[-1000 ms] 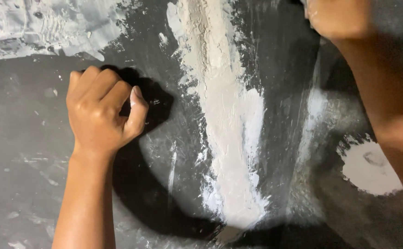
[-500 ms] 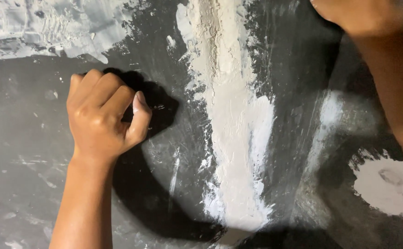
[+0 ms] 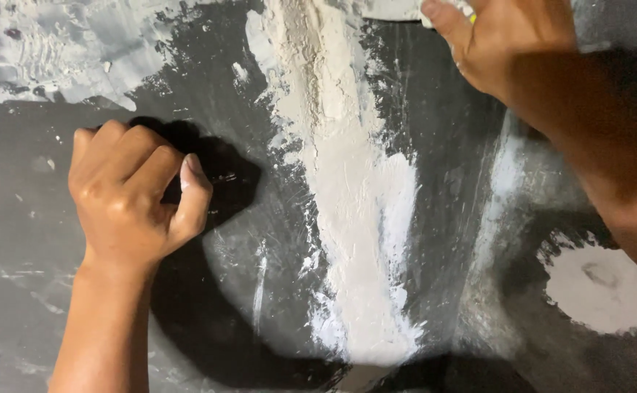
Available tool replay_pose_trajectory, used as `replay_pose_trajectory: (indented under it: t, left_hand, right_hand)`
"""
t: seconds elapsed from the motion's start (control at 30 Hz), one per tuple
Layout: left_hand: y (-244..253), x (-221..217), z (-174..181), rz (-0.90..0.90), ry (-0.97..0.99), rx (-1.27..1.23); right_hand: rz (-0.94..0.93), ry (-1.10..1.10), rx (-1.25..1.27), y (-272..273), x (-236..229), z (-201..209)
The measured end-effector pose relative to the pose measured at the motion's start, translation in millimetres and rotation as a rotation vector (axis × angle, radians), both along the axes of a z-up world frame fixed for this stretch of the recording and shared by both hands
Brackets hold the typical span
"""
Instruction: The person scrapes plaster from a bucket using a putty knife and applies it to gaps and corners of a concrete wall.
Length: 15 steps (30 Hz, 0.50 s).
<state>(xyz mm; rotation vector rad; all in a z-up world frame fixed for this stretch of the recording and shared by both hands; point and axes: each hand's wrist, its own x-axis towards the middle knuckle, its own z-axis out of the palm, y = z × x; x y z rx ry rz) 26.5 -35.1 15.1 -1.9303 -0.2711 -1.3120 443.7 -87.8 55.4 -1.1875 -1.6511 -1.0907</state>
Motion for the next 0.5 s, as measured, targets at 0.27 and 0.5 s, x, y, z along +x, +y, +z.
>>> replay_pose_trajectory:
  t: [0.27,0.5]
  left_hand:
    - [2.3,-2.7,-1.0,-0.032,-0.006,0.02]
    - [6.0,-5.6,-4.0,-0.031,0.011,0.021]
  right_hand:
    - [0.009,0.058,-0.06,-38.1,-23.9,-5.6]
    - [-0.074,-0.122,0.099,-57.5,-67.8,-8.8]
